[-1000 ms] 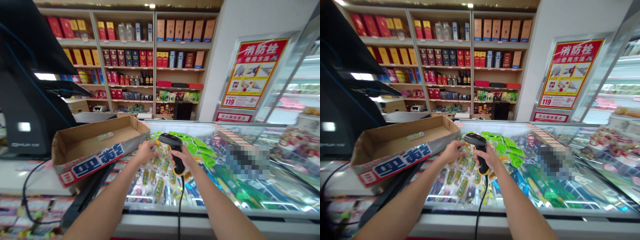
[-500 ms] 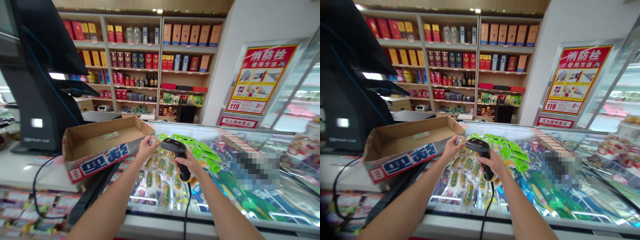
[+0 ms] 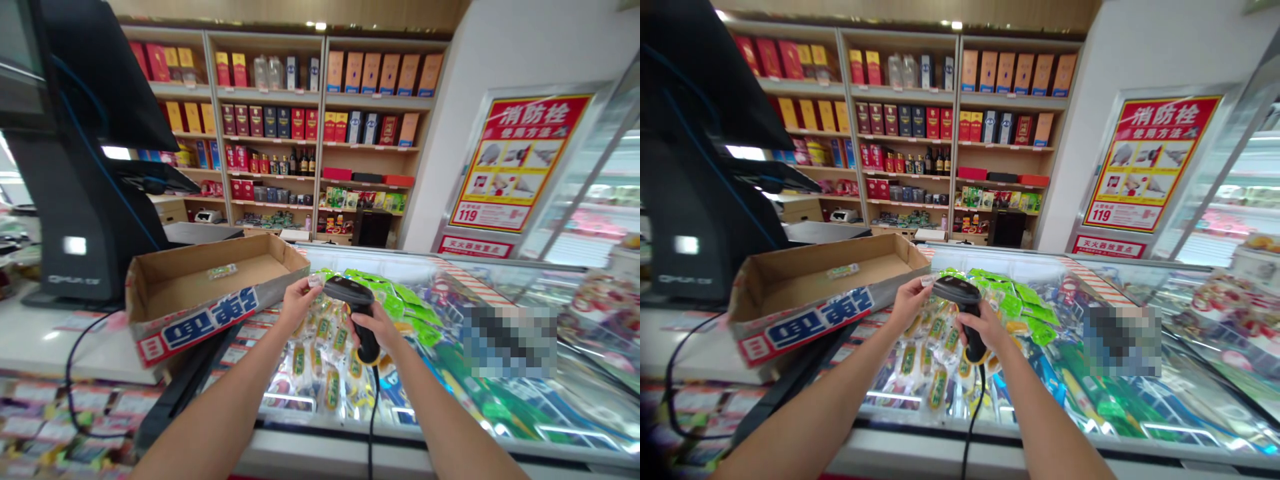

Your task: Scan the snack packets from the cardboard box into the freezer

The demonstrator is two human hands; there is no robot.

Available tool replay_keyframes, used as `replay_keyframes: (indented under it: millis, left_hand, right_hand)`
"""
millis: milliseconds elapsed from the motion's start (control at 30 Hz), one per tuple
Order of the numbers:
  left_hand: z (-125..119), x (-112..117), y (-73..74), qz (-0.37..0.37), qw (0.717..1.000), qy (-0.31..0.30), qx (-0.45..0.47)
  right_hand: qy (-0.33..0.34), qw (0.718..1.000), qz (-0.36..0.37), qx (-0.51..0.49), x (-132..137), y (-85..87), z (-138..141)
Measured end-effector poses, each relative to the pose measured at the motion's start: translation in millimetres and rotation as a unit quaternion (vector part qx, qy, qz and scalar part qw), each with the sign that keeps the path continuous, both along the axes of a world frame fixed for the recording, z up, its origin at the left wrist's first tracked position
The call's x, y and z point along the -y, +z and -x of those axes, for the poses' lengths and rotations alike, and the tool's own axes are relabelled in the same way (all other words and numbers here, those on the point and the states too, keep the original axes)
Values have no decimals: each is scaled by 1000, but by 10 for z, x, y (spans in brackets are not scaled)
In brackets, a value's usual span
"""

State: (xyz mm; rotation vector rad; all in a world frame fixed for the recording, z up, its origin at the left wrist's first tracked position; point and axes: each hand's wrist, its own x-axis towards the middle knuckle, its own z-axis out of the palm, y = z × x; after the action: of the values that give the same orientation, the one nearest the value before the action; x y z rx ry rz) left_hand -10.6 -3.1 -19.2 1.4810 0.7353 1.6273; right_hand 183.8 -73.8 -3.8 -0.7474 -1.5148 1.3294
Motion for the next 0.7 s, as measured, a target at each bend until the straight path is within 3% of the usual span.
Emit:
replay_keyframes:
  millis: [500, 700]
  left_hand:
    - [6, -28, -7, -11, 998, 44, -47]
    - [9, -35, -52, -28, 997, 55, -51]
  right_hand:
    - [-4, 999, 32, 6, -3, 5, 7]
    - [-11, 1000, 6, 19, 7, -5, -17]
